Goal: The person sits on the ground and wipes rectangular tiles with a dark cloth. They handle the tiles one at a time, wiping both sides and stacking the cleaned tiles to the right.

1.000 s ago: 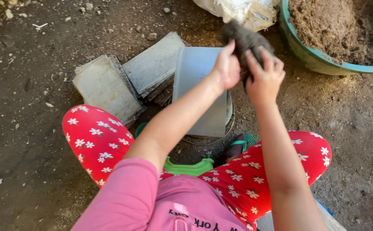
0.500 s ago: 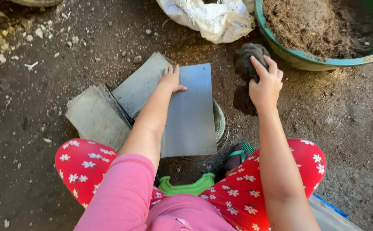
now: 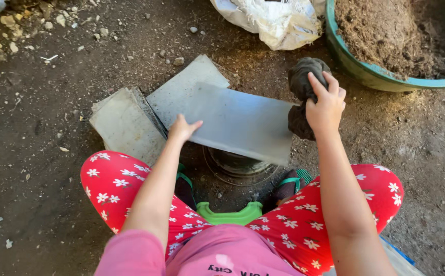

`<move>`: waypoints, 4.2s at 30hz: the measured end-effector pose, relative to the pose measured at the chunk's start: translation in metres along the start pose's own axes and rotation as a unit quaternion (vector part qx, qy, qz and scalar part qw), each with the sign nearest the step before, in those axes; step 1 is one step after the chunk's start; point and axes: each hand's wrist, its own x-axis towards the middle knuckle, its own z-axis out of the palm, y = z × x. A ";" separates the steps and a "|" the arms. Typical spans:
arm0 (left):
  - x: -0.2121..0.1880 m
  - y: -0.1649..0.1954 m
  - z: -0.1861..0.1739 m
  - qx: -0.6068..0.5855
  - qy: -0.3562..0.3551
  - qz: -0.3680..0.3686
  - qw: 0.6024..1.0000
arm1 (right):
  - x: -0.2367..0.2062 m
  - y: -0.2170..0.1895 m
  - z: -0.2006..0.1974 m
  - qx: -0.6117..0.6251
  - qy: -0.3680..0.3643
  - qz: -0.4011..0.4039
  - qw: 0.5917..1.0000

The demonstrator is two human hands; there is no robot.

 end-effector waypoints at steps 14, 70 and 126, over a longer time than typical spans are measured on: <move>-0.080 -0.020 0.076 -0.253 0.146 -0.051 0.955 | -0.124 -0.209 0.164 -0.154 -0.301 -0.212 0.917; -0.057 0.019 -0.040 -0.602 0.209 0.163 0.753 | 0.025 -0.131 -0.043 0.063 0.099 -0.140 0.983; -0.079 -0.084 0.028 -0.596 -0.151 -0.147 0.775 | 0.001 -0.043 0.002 0.020 -0.015 0.049 0.998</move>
